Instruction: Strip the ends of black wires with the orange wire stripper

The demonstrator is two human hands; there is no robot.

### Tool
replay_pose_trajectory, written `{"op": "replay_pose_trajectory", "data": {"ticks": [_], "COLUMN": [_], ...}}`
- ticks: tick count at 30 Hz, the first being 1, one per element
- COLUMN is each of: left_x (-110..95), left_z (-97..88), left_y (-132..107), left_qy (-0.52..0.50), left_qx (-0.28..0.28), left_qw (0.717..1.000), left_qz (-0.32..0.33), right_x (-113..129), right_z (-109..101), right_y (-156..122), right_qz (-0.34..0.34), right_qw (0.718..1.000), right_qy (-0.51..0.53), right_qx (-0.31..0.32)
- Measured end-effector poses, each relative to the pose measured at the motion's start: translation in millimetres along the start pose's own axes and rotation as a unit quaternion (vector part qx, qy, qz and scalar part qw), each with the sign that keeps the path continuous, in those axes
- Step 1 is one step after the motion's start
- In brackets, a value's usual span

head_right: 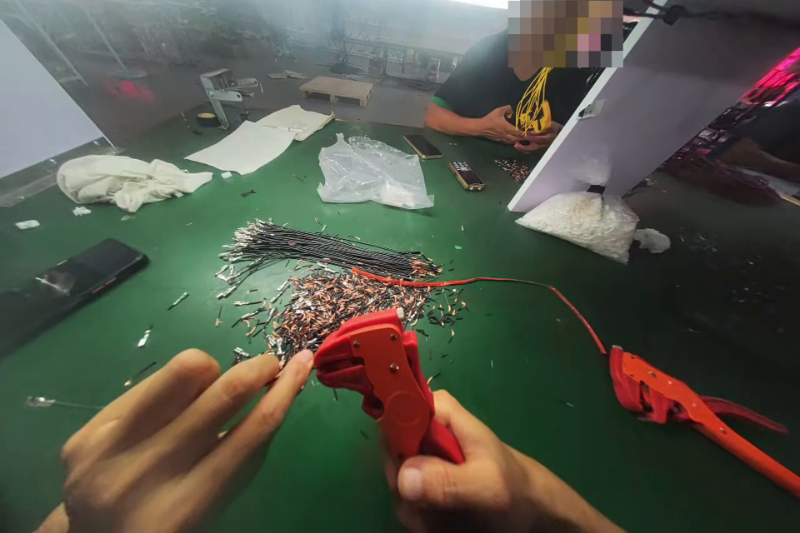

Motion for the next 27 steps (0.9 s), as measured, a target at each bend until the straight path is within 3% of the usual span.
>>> {"op": "replay_pose_trajectory", "data": {"ticks": [10,14,18,27], "left_x": [2.2,7.5,11.0,11.3], "left_z": [6.9,20.8,30.7,32.8], "left_y": [-1.7,-3.6,-6.9,-7.7], "left_qy": [-0.007,-0.055,-0.075,-0.071], "left_qx": [-0.023,-0.002,0.015,0.023], "left_qw": [0.998,0.995,0.991,0.989], "left_qz": [-0.059,-0.087,-0.108,-0.124], "right_x": [-4.8,-6.4,-6.2,-2.2], "right_z": [-5.9,-6.2,-8.0,-4.6], "right_y": [-4.6,-4.8,-5.8,-4.4], "right_qz": [0.009,0.02,0.024,0.035], "right_qw": [0.999,0.997,0.996,0.997], "right_qy": [-0.001,0.068,0.062,0.026], "right_qx": [-0.03,-0.041,-0.062,-0.064]}}
Point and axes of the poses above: each hand's wrist, its own y-axis towards the middle knuckle, its own z-axis out of the palm, x = y × z, the point moved 5 cm from there along y, towards the middle knuckle, and after that the axes turned 3 degrees about -x, right-handed, at the moved point
